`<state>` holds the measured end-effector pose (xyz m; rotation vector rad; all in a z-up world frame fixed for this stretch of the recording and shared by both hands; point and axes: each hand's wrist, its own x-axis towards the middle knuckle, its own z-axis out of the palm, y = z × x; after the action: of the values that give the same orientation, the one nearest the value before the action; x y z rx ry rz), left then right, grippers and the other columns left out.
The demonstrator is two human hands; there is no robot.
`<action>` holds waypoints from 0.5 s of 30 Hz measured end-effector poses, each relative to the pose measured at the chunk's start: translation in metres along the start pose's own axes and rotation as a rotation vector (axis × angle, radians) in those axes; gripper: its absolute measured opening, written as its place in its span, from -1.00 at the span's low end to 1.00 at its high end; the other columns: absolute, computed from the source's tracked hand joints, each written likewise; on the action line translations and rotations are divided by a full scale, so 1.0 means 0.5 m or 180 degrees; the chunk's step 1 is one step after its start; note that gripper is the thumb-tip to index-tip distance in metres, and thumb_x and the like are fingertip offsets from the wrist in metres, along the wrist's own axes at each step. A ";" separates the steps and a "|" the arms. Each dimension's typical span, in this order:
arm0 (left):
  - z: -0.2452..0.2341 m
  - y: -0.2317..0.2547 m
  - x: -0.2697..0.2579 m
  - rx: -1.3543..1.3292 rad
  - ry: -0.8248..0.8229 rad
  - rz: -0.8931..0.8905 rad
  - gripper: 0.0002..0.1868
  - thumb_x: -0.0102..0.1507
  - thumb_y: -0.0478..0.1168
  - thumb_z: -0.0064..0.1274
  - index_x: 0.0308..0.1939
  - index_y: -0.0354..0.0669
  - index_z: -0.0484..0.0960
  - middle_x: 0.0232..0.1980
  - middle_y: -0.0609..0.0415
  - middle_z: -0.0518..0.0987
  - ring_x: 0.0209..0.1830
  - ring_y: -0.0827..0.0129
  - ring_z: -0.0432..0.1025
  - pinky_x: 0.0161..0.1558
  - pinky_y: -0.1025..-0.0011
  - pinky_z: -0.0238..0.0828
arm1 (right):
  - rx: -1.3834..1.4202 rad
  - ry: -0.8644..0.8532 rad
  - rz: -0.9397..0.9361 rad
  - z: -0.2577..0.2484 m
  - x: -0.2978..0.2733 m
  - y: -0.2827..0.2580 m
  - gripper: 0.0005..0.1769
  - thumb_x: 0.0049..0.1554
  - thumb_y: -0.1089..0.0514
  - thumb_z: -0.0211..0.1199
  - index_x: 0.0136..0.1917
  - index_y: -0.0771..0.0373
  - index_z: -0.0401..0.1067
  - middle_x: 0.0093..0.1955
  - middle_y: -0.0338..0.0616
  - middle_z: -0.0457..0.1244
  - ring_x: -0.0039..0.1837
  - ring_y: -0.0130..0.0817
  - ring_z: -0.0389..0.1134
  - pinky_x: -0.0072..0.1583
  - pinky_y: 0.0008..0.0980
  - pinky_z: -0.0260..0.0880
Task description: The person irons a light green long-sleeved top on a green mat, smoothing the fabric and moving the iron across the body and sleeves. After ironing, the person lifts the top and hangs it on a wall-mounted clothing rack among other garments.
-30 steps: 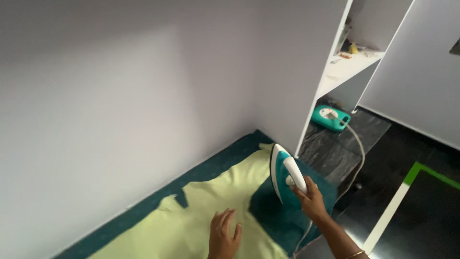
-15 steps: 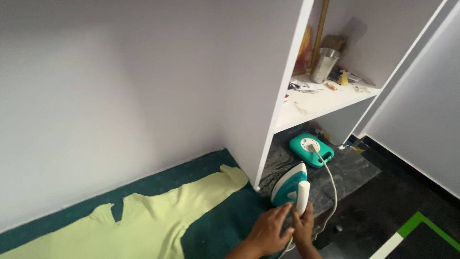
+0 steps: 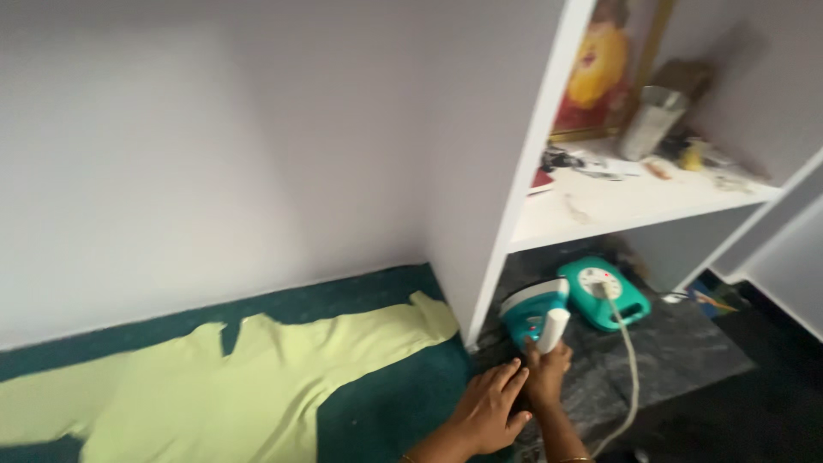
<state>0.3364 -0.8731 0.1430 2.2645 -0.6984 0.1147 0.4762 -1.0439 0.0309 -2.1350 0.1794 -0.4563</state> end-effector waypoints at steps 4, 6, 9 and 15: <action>-0.031 -0.036 -0.061 0.0161 0.0102 -0.0255 -0.20 0.38 0.00 0.04 0.57 -0.39 0.17 0.65 -0.37 0.09 0.60 -0.25 0.02 0.48 -0.07 -0.05 | -0.0164 0.1090 -0.0411 0.042 -0.051 -0.018 -0.33 0.23 -0.06 0.35 0.39 0.41 0.23 0.28 0.26 0.08 0.34 0.18 0.10 0.35 0.09 0.12; -0.054 -0.050 -0.097 0.0266 0.0246 -0.0371 -0.20 0.36 -0.01 0.05 0.56 -0.38 0.19 0.64 -0.37 0.11 0.59 -0.24 0.04 0.48 -0.06 -0.04 | -0.0162 0.1539 -0.0566 0.068 -0.111 -0.036 -0.26 0.25 -0.04 0.35 0.42 0.51 0.16 0.32 0.32 0.02 0.36 0.23 0.08 0.36 0.13 0.09; -0.091 -0.072 -0.165 0.0386 0.0500 -0.0643 -0.21 0.34 -0.01 0.09 0.54 -0.34 0.22 0.61 -0.35 0.15 0.56 -0.24 0.07 0.47 -0.06 -0.02 | -0.0009 0.1347 -0.0770 0.122 -0.204 -0.082 -0.34 0.27 0.00 0.33 0.40 0.49 0.18 0.32 0.29 0.03 0.35 0.18 0.12 0.38 0.09 0.15; -0.197 -0.160 -0.363 0.0790 0.1024 -0.1354 -0.24 0.29 -0.05 0.14 0.49 -0.30 0.27 0.54 -0.33 0.20 0.51 -0.22 0.10 0.44 -0.04 -0.01 | 0.0252 -0.0877 -0.0486 0.247 -0.355 -0.249 -0.55 0.14 0.05 0.31 0.26 0.21 0.37 0.24 0.14 0.20 0.15 0.08 0.34 0.19 -0.11 0.40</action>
<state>0.2366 -0.6782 0.1108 2.4983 -0.0283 0.3655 0.3551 -0.8257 0.0245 -2.1160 -0.1564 -0.2475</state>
